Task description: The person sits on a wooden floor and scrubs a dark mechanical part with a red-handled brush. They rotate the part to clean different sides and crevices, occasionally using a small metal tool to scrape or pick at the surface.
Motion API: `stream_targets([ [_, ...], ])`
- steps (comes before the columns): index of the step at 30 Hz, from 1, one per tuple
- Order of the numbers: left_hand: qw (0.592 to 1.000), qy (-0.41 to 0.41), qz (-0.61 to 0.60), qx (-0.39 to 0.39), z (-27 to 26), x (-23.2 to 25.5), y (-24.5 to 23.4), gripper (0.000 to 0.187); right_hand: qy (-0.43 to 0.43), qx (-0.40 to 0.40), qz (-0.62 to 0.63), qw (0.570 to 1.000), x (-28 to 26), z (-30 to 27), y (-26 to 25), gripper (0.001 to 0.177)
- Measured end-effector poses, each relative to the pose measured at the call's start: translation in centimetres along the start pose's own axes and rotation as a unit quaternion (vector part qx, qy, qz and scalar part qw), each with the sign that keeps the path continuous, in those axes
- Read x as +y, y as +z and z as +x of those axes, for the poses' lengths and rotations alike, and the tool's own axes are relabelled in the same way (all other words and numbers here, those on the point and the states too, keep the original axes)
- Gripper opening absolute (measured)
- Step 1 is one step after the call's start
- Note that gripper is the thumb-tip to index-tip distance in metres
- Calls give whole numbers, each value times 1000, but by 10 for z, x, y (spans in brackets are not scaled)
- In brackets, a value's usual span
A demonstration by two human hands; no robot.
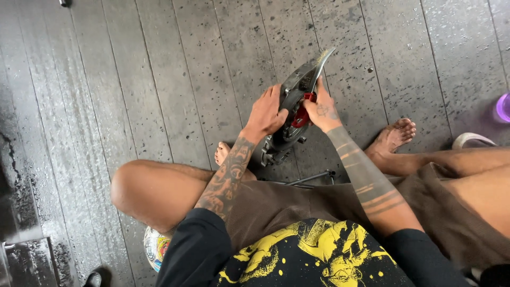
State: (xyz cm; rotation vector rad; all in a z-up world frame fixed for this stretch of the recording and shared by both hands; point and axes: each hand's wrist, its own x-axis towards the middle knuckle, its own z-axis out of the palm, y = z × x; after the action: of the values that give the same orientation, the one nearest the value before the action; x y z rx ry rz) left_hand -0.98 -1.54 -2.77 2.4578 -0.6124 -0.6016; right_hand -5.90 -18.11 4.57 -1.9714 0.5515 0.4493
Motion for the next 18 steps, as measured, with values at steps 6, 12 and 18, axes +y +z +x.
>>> stream_targets([
  [6,1000,-18,5,-10,1,-3,3,79,-29,32,60,997,11,9,15,75],
  [12,1000,2,-2,1,1,1,7,81,-2,38,68,997,74,87,14,76],
  [18,1000,10,-27,11,-8,-14,-3,76,-31,7,149,988,55,33,21,85],
])
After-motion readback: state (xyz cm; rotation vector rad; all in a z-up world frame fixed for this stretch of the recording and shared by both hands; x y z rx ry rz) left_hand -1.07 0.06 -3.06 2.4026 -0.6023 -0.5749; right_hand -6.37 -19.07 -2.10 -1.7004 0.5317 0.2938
